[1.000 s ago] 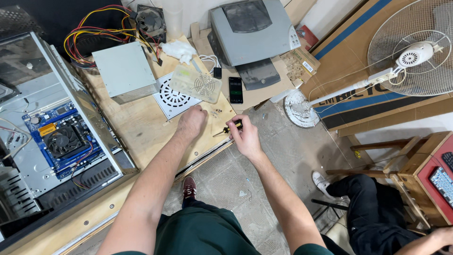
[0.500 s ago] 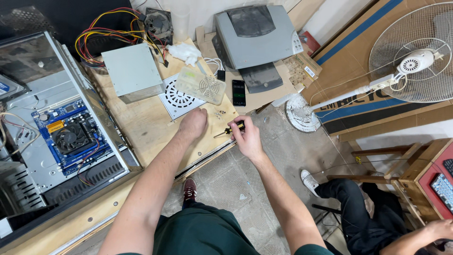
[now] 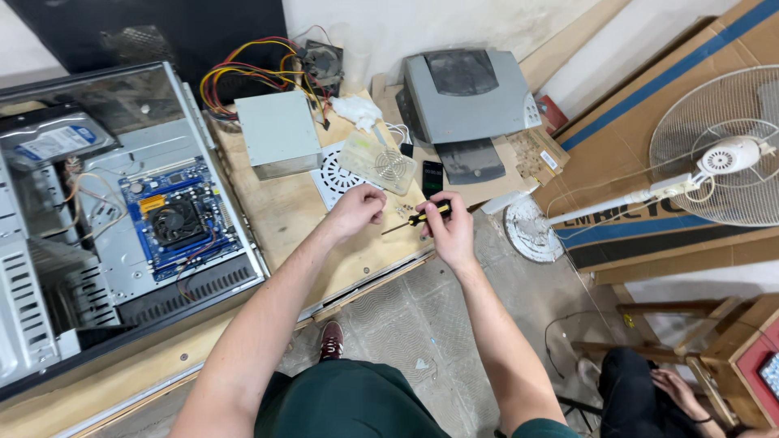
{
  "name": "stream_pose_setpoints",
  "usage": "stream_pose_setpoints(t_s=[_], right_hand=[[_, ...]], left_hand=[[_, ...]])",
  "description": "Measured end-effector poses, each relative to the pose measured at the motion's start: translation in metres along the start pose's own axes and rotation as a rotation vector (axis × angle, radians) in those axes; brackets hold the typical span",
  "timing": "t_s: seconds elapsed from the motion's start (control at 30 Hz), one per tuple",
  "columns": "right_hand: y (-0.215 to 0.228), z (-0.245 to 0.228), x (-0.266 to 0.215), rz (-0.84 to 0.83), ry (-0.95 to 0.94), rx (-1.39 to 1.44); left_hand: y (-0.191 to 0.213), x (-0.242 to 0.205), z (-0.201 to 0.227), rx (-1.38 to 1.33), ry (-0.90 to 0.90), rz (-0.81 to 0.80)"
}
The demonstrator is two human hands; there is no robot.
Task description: The person installs a motherboard into a desktop computer case. They align the board, secure it with screws using a screwdriver, and connect internal cables.
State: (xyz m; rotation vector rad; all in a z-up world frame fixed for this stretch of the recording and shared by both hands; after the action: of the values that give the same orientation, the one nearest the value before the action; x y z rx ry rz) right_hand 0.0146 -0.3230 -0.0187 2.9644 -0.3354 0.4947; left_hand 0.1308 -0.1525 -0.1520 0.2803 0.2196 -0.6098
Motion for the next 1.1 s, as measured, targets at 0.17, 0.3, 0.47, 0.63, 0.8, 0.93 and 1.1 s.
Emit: stream_pose_setpoints(t_s=[0.17,0.3,0.47,0.63,0.8,0.93,1.1], right_hand=[[-0.024,-0.018,0.024,-0.002,0.078,0.155],[-0.079,-0.075,0.043,-0.055,0.165,0.163],[-0.165,-0.120,0.059,-0.150,0.180,0.326],[-0.263,-0.130,0.060,-0.266,0.161,0.463],[-0.332,-0.146,0.056,-0.317,0.160,0.557],[-0.362,-0.153,0.060,-0.277,0.129,0.648],[-0.390,-0.157,0.060,-0.263,0.091,0.685]], left_hand=[[0.036,-0.055,0.071,-0.202,-0.175,0.027],[0.097,-0.105,0.101,-0.280,-0.251,0.083],[0.207,-0.159,0.075,-0.421,-0.266,0.277],[0.293,-0.224,0.026,-0.561,-0.271,0.354],[0.341,-0.292,0.003,-0.716,-0.284,0.371],[0.358,-0.310,-0.018,-0.753,-0.311,0.326],[0.371,-0.322,-0.021,-0.758,-0.329,0.293]])
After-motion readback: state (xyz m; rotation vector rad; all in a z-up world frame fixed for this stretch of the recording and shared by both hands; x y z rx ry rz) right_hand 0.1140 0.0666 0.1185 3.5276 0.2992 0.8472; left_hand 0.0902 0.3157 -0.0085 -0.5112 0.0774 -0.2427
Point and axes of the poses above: each hand's wrist, its own x-axis towards the middle knuckle, its own y-axis out of the back of the hand, z = x × y, the point moved 10 cm from there along x, towards the middle knuckle, and after that the axes turned 14 degrees about x, right-handed, at the moved point
